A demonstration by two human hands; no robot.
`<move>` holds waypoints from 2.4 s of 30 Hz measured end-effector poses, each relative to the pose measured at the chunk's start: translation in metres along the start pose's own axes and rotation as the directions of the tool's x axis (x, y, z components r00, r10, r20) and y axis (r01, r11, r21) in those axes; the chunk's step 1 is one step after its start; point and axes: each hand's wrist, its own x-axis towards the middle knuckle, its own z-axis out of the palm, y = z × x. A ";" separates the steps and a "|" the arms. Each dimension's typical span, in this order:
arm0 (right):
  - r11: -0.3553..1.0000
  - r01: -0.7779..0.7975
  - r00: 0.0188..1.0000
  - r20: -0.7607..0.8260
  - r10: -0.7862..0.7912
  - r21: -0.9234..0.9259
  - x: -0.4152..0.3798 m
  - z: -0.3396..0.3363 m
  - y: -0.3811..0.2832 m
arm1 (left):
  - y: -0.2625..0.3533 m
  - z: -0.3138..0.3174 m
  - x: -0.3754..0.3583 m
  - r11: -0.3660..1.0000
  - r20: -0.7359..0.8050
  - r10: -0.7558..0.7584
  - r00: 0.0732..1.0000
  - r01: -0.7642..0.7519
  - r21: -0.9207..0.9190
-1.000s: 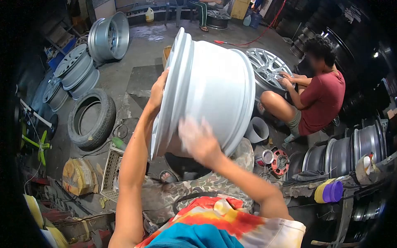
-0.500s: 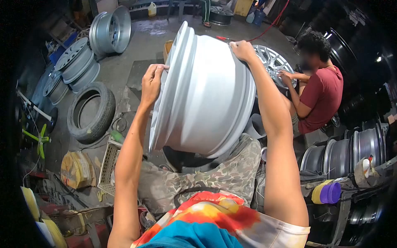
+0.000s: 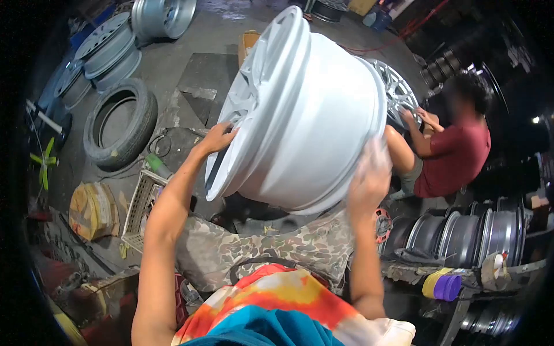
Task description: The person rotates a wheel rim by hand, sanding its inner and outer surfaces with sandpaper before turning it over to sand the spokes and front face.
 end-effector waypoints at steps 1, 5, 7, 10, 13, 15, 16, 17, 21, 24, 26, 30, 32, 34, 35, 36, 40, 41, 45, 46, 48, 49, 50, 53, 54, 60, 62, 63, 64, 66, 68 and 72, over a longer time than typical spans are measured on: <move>1.000 0.021 0.999 0.032 -0.022 0.022 0.044 0.007 0.013 | -0.002 0.000 -0.001 1.000 -0.027 0.010 1.000 -0.010 0.024; 0.942 -0.253 0.897 0.418 0.143 0.221 0.181 0.114 0.139 | -0.006 0.005 -0.010 0.997 -0.184 -0.062 0.981 0.054 -0.051; 0.845 -0.414 0.825 0.532 0.191 0.339 0.209 0.144 0.156 | -0.009 -0.010 -0.004 0.997 0.024 -0.060 0.998 0.061 -0.052; 0.814 -0.409 0.849 0.498 0.175 0.412 0.189 0.105 0.115 | -0.024 -0.011 0.002 0.978 0.234 -0.175 0.956 0.197 -0.074; 0.886 -0.241 0.953 0.269 0.139 0.396 0.102 0.049 0.060 | -0.042 0.008 0.009 0.968 0.256 -0.197 0.946 0.230 -0.105; 0.817 -0.348 0.937 0.182 0.297 0.460 0.023 0.017 -0.011 | -0.044 0.017 0.007 0.952 0.241 -0.222 0.945 0.264 -0.157; 0.778 -0.436 0.896 0.139 0.422 0.452 -0.024 0.013 -0.033 | -0.040 0.017 0.003 0.944 0.234 -0.225 0.946 0.271 -0.189; 0.821 -0.445 0.894 0.134 0.427 0.359 -0.070 0.011 -0.049 | -0.038 0.017 0.003 0.936 0.226 -0.227 0.947 0.276 -0.217; 0.688 -0.575 0.809 0.183 0.559 0.442 -0.149 0.035 -0.078 | -0.049 0.041 0.016 0.888 0.197 -0.237 0.951 0.294 -0.352; 0.715 -0.522 0.837 0.119 0.534 0.465 -0.133 0.041 -0.079 | -0.078 0.063 0.035 0.876 0.198 -0.280 0.939 0.335 -0.348; 0.742 -0.504 0.851 0.105 0.515 0.442 -0.113 0.036 -0.078 | -0.069 0.058 0.028 0.885 0.186 -0.254 0.949 0.306 -0.351; 0.770 -0.466 0.879 0.126 0.460 0.435 -0.048 0.015 -0.057 | -0.036 0.042 0.006 0.823 0.244 0.022 0.970 0.120 -0.555; 0.792 -0.407 0.913 0.166 0.374 0.456 -0.005 0.013 -0.019 | -0.002 0.022 -0.029 0.856 0.334 0.046 0.941 0.135 -0.499; 0.775 -0.383 0.923 0.224 0.312 0.502 0.047 0.019 0.013 | 0.030 0.009 -0.054 0.770 0.413 0.055 0.909 0.225 -0.597; 0.741 -0.387 0.922 0.252 0.295 0.549 0.073 0.028 0.028 | 0.055 -0.004 -0.068 0.735 0.424 0.046 0.904 0.257 -0.627; 0.790 -0.390 0.915 0.292 0.277 0.473 0.097 0.040 0.050 | 0.068 -0.007 -0.074 0.737 0.426 0.046 0.904 0.257 -0.625; 0.979 -0.126 0.982 0.123 0.147 -0.162 0.152 0.070 0.056 | 0.084 -0.002 -0.066 0.708 0.341 -0.102 0.935 0.309 -0.635; 0.978 -0.123 0.983 0.117 0.143 -0.167 0.159 0.072 0.055 | 0.087 -0.005 -0.063 0.696 0.350 -0.124 0.929 0.333 -0.636; 0.957 -0.047 0.997 0.071 0.027 0.288 0.129 0.062 -0.006 | 0.064 0.014 -0.056 0.667 0.281 -0.235 0.931 0.365 -0.650; 0.952 -0.027 0.999 0.050 0.012 0.306 0.100 0.044 -0.042 | 0.050 0.021 -0.054 0.712 0.214 -0.252 0.944 0.330 -0.619; 0.940 0.136 0.990 -0.078 -0.117 0.314 0.021 0.038 -0.089 | 0.057 0.008 -0.067 0.693 0.264 -0.211 0.941 0.334 -0.639; 0.916 0.194 0.980 -0.032 -0.195 0.350 -0.041 0.049 -0.091 | 0.067 -0.002 -0.078 0.705 0.299 -0.137 0.945 0.305 -0.641; 0.809 0.459 0.875 -0.026 -0.484 0.367 -0.075 0.038 -0.091 | 0.075 -0.009 -0.086 0.714 0.331 -0.060 0.942 0.273 -0.645; 0.750 0.561 0.762 0.134 -0.633 0.352 -0.058 0.016 -0.059 | 0.082 -0.012 -0.088 0.712 0.364 -0.065 0.929 0.299 -0.635; 0.691 0.634 0.704 0.110 -0.702 0.347 -0.031 0.017 -0.038 | 0.083 -0.012 -0.088 0.712 0.363 -0.081 0.928 0.309 -0.631; 0.888 -0.072 0.946 0.314 -0.084 0.455 0.206 0.100 0.020 | 0.072 -0.002 -0.069 0.766 0.264 -0.096 0.960 0.240 -0.596; 0.838 -0.150 0.943 0.330 -0.037 0.524 0.224 0.124 0.018 | 0.055 0.004 -0.060 0.798 0.255 -0.078 0.964 0.214 -0.563; 0.883 -0.252 0.891 0.452 0.052 0.395 0.227 0.104 -0.013 | 0.044 0.007 -0.053 0.840 0.299 -0.132 0.945 0.267 -0.473; 0.909 -0.336 0.818 0.555 0.151 0.248 0.218 0.093 -0.042 | 0.038 0.007 -0.049 0.871 0.337 -0.188 0.923 0.315 -0.378; 0.978 0.049 0.989 0.126 -0.075 0.204 0.138 0.068 -0.077 | 0.030 0.011 -0.048 0.863 0.355 -0.148 0.923 0.296 -0.409; 0.934 0.311 0.950 -0.065 -0.305 0.174 0.038 0.038 -0.101 | 0.025 0.017 -0.043 0.872 0.327 -0.128 0.936 0.263 -0.413; 0.824 0.399 0.741 0.387 -0.549 0.403 -0.160 0.050 -0.105 | 0.024 0.026 -0.040 0.849 0.341 -0.131 0.931 0.283 -0.446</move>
